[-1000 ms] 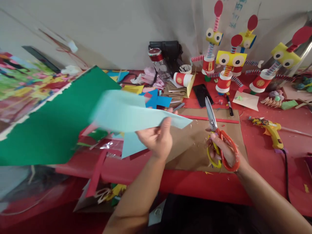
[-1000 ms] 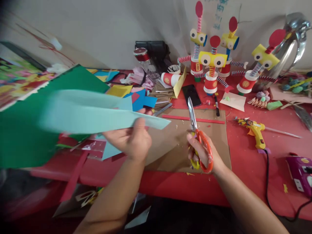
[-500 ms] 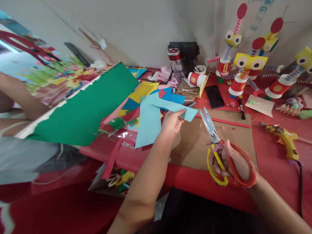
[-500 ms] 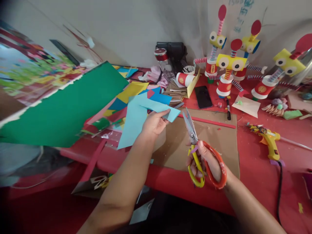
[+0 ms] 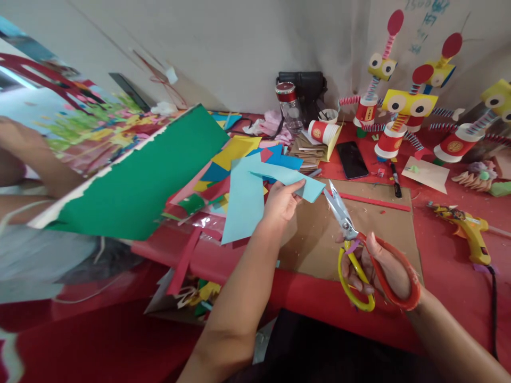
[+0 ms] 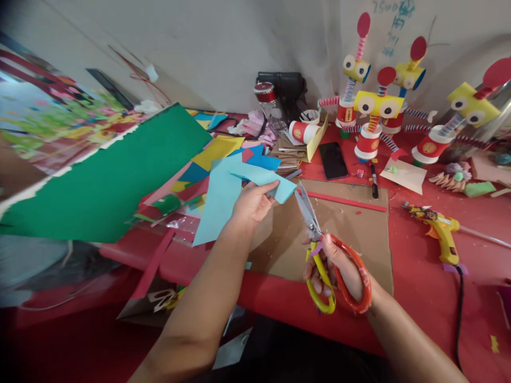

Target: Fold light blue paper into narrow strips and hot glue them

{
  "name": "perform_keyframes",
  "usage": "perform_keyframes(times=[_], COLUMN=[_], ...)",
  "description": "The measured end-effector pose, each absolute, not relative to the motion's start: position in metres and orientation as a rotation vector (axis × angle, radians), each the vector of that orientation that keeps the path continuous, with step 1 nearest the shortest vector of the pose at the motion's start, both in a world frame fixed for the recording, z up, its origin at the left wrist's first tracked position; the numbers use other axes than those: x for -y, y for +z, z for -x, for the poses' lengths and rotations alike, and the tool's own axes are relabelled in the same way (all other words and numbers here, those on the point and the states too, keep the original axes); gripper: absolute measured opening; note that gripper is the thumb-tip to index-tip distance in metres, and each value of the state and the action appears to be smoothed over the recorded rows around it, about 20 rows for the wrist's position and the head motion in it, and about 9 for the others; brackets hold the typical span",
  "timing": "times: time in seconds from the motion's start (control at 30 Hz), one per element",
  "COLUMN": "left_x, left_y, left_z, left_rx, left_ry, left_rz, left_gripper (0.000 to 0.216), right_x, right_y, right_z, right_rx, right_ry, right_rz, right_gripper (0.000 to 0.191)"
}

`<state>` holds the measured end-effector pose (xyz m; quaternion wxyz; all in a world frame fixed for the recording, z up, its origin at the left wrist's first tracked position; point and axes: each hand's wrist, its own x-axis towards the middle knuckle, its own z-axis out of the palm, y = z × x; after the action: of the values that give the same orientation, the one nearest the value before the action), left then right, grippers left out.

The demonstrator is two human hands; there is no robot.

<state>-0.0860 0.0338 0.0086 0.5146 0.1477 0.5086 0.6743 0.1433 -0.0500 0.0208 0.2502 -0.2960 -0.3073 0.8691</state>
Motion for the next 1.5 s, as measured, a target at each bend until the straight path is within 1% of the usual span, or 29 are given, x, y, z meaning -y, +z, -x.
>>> perform_keyframes(times=[0.07, 0.13, 0.27, 0.37, 0.47, 0.6, 0.8, 1.0, 1.3, 1.5], left_x=[-0.032, -0.029, -0.024, -0.022, -0.021, -0.02, -0.019, -0.018, -0.018, -0.016], left_y=[0.011, 0.013, 0.015, 0.017, 0.019, 0.022, 0.026, 0.026, 0.021, 0.02], left_z=[0.085, 0.085, 0.086, 0.089, 0.094, 0.099, 0.103, 0.106, 0.109, 0.11], left_rx=[-1.199, -1.156, -1.117, -1.136, -1.166, -1.194, -1.215, -1.215, -1.201, -1.175], left_ry=[1.606, 1.572, 1.419, 1.315, 1.268, 1.29, 1.27, 1.282, 1.237, 1.203], left_rz=[-0.419, -0.508, -0.682, -0.774, -0.814, -0.844, -0.847, -0.876, -0.976, -1.007], left_gripper=[0.039, 0.052, 0.076, 0.091, 0.102, 0.104, 0.106, 0.112, 0.115, 0.115], right_x=[0.048, 0.046, 0.044, 0.043, 0.042, 0.042, 0.045, 0.046, 0.044, 0.043], right_y=[0.024, 0.027, 0.028, 0.026, 0.026, 0.026, 0.013, 0.007, 0.008, 0.011], right_z=[-0.143, -0.143, -0.144, -0.144, -0.145, -0.147, -0.151, -0.154, -0.154, -0.154], right_rx=[0.854, 0.886, 0.948, 0.983, 0.989, 0.951, 0.919, 0.898, 0.92, 0.943], right_ry=[2.386, 2.404, 2.392, 2.389, 2.418, 2.456, 2.471, 2.522, 2.525, 2.506], right_rz=[0.776, 0.744, 0.716, 0.693, 0.689, 0.685, 0.679, 0.685, 0.668, 0.705], right_gripper=[0.068, 0.07, 0.071, 0.077, 0.081, 0.078, 0.081, 0.09, 0.086, 0.088])
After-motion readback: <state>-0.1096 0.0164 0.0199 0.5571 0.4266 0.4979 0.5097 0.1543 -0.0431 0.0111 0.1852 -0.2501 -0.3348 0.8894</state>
